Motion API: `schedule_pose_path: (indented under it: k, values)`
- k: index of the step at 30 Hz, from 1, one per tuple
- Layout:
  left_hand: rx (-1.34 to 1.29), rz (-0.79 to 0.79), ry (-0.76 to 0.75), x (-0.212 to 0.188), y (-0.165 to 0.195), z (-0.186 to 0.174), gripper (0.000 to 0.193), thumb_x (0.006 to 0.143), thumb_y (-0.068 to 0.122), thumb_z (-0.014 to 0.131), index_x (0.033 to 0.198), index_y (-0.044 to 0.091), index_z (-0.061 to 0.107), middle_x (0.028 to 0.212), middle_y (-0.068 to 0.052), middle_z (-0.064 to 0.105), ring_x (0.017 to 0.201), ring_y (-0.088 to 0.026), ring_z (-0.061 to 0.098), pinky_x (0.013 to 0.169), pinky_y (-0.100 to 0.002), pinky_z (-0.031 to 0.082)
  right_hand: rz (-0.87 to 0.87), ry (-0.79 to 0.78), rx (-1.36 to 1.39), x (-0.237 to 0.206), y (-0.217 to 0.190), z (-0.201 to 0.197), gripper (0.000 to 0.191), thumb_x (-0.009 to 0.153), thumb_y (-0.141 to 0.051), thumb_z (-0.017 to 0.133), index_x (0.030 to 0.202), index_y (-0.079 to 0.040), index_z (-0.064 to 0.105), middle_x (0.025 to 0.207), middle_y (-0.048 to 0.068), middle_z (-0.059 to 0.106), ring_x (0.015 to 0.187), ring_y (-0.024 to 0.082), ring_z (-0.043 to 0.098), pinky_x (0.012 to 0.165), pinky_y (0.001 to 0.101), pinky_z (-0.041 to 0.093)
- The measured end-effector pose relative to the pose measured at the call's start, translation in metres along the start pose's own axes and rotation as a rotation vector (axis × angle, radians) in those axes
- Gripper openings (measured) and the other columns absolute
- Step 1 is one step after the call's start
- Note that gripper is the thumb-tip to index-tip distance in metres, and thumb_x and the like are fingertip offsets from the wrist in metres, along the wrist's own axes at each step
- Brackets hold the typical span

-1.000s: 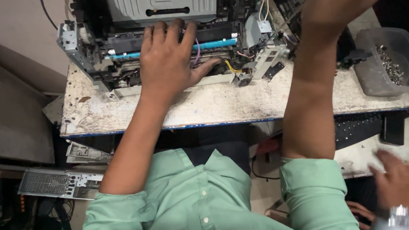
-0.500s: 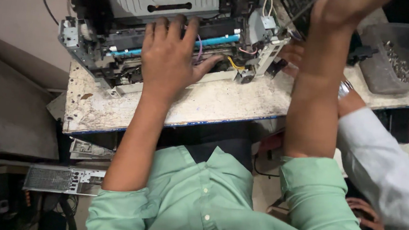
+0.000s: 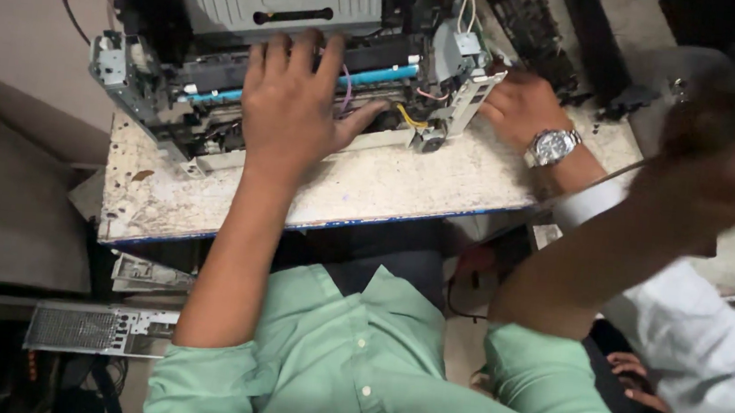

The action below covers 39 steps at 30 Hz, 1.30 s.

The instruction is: The person disassembles a printer on a workbench, removes internal components, and uses a screwdriver to loosen and remove screws. They handle wires and small parts, then reassemble the printer by inserting a toner cartridge and securing components.

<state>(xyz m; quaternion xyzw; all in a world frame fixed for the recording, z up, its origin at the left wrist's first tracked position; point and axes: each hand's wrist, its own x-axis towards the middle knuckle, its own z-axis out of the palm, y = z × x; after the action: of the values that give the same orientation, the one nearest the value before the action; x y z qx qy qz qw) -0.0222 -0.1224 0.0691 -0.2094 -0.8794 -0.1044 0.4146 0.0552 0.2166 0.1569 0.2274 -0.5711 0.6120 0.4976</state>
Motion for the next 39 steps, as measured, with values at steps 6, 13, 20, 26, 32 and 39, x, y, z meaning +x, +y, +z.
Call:
schedule_pose_path:
  k: [6, 13, 20, 26, 32, 39]
  values:
    - [-0.009, -0.003, -0.002, 0.002, 0.002, -0.005, 0.081, 0.089, 0.070, 0.076, 0.135, 0.005, 0.064, 0.132, -0.018, 0.063, 0.123, -0.044, 0.055, 0.111, -0.057, 0.039, 0.452, -0.368, -0.411, -0.064, 0.065, 0.050, 0.038, 0.104, -0.019, 0.069, 0.136, -0.005, 0.054, 0.112, 0.002, 0.068, 0.097, 0.008, 0.068, 0.083, 0.0236, 0.059]
    - [-0.003, -0.006, -0.009, 0.002, 0.001, -0.004, 0.082, 0.090, 0.072, 0.074, 0.135, 0.004, 0.065, 0.134, -0.019, 0.062, 0.124, -0.044, 0.054, 0.111, -0.057, 0.039, 0.582, -0.205, -0.409, -0.111, 0.117, 0.041, 0.021, 0.106, -0.022, 0.067, 0.107, -0.002, 0.065, 0.083, 0.000, 0.062, 0.075, 0.011, 0.056, 0.067, 0.0285, 0.045]
    - [0.024, 0.020, 0.068, -0.001, 0.000, -0.001, 0.080, 0.091, 0.070, 0.074, 0.137, 0.006, 0.065, 0.139, -0.019, 0.060, 0.127, -0.043, 0.053, 0.110, -0.057, 0.037, 0.449, -0.361, -0.735, -0.090, 0.088, 0.048, 0.024, 0.104, -0.021, 0.068, 0.096, 0.001, 0.062, 0.076, 0.012, 0.063, 0.069, 0.022, 0.064, 0.065, 0.0356, 0.048]
    - [-0.162, 0.223, 0.234, -0.033, 0.030, 0.009, 0.040, 0.103, 0.041, 0.080, 0.125, 0.011, 0.066, 0.119, -0.011, 0.064, 0.112, -0.033, 0.059, 0.088, -0.049, 0.044, 0.492, -0.336, -0.780, -0.089, 0.074, 0.061, 0.022, 0.103, -0.022, 0.063, 0.103, -0.001, 0.064, 0.073, 0.014, 0.066, 0.065, 0.028, 0.066, 0.062, 0.0399, 0.048]
    - [-0.532, -0.087, -0.165, -0.038, 0.110, 0.033, 0.044, 0.088, 0.029, 0.071, 0.123, 0.004, 0.066, 0.077, -0.017, 0.070, 0.066, -0.036, 0.070, 0.056, -0.046, 0.055, 0.294, -0.332, -0.763, -0.090, 0.081, 0.053, 0.021, 0.104, -0.018, 0.068, 0.099, 0.002, 0.065, 0.081, 0.018, 0.066, 0.073, 0.031, 0.065, 0.068, 0.0410, 0.049]
    - [-0.463, -0.195, -0.198, -0.013, 0.122, 0.051, 0.022, 0.094, 0.030, 0.069, 0.088, 0.009, 0.067, 0.063, -0.015, 0.066, 0.059, -0.037, 0.069, 0.054, -0.049, 0.052, 0.399, -0.360, -0.704, -0.085, 0.085, 0.046, 0.022, 0.102, -0.019, 0.069, 0.094, 0.001, 0.064, 0.078, 0.017, 0.064, 0.070, 0.031, 0.062, 0.067, 0.0390, 0.047]
